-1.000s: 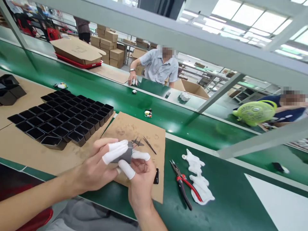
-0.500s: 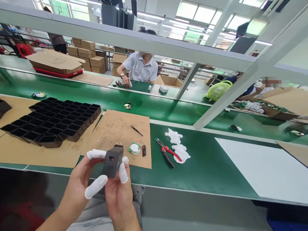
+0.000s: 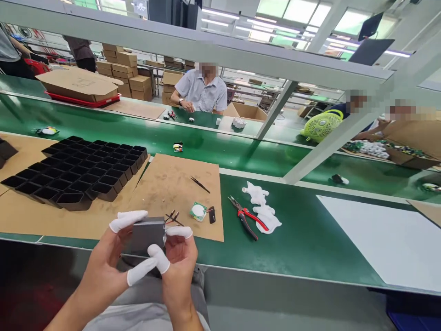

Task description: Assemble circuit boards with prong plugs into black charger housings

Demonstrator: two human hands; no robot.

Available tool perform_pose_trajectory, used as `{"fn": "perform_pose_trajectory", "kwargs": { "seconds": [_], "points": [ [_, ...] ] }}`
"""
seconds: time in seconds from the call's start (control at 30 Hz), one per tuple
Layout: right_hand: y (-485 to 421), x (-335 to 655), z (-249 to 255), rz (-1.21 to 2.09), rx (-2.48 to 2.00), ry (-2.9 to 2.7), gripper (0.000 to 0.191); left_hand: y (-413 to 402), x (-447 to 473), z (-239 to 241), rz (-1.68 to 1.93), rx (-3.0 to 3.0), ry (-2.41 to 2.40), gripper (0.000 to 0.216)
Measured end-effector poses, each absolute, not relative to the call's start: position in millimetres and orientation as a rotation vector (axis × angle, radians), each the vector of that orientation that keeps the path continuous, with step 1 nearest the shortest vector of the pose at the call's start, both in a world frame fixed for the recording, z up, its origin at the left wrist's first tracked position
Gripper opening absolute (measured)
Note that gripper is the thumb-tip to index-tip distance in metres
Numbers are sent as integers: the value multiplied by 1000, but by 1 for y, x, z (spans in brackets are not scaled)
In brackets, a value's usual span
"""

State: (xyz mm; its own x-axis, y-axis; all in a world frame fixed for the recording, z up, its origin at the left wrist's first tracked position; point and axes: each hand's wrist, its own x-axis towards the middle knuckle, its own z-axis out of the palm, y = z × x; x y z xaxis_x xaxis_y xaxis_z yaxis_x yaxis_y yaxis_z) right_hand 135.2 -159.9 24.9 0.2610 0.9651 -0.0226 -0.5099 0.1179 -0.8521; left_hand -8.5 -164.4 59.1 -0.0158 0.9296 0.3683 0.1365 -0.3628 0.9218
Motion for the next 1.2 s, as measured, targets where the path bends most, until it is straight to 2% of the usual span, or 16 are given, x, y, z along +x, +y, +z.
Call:
{"fn": "perform_pose_trajectory", "kwargs": {
  "seconds": [0.17, 0.3, 0.43, 0.63, 0.77, 0.93, 1.1, 1.2],
  "points": [
    [-152, 137, 21, 1302, -912, -607, 49, -140, -29, 40, 1330, 1735, 1082, 57],
    [-141, 130, 20, 1298, -908, -574, 47, -122, -33, 20, 1298, 1571, 1200, 62],
    [-134, 124, 23, 1297, -863, -604, 43, -111, -35, 2, 1296, 1303, 1077, 59],
    [-133, 121, 14, 1367, -765, -715, 58, -110, -36, -1, 1334, 1261, 1012, 72],
    [-132, 125, -6, 1349, -634, -790, 75, -115, -45, 9, 1306, 1234, 1044, 77],
    [-128, 149, -3, 1257, -698, -1038, 85, -120, -63, 30, 1272, 1267, 1011, 70],
    [-117, 178, 25, 999, -883, -1599, 60, -114, -82, 49, 1176, 1474, 1088, 65],
    [-113, 182, 31, 899, -886, -1740, 53, -109, -90, 54, 1107, 1544, 1087, 65]
  ]
}}
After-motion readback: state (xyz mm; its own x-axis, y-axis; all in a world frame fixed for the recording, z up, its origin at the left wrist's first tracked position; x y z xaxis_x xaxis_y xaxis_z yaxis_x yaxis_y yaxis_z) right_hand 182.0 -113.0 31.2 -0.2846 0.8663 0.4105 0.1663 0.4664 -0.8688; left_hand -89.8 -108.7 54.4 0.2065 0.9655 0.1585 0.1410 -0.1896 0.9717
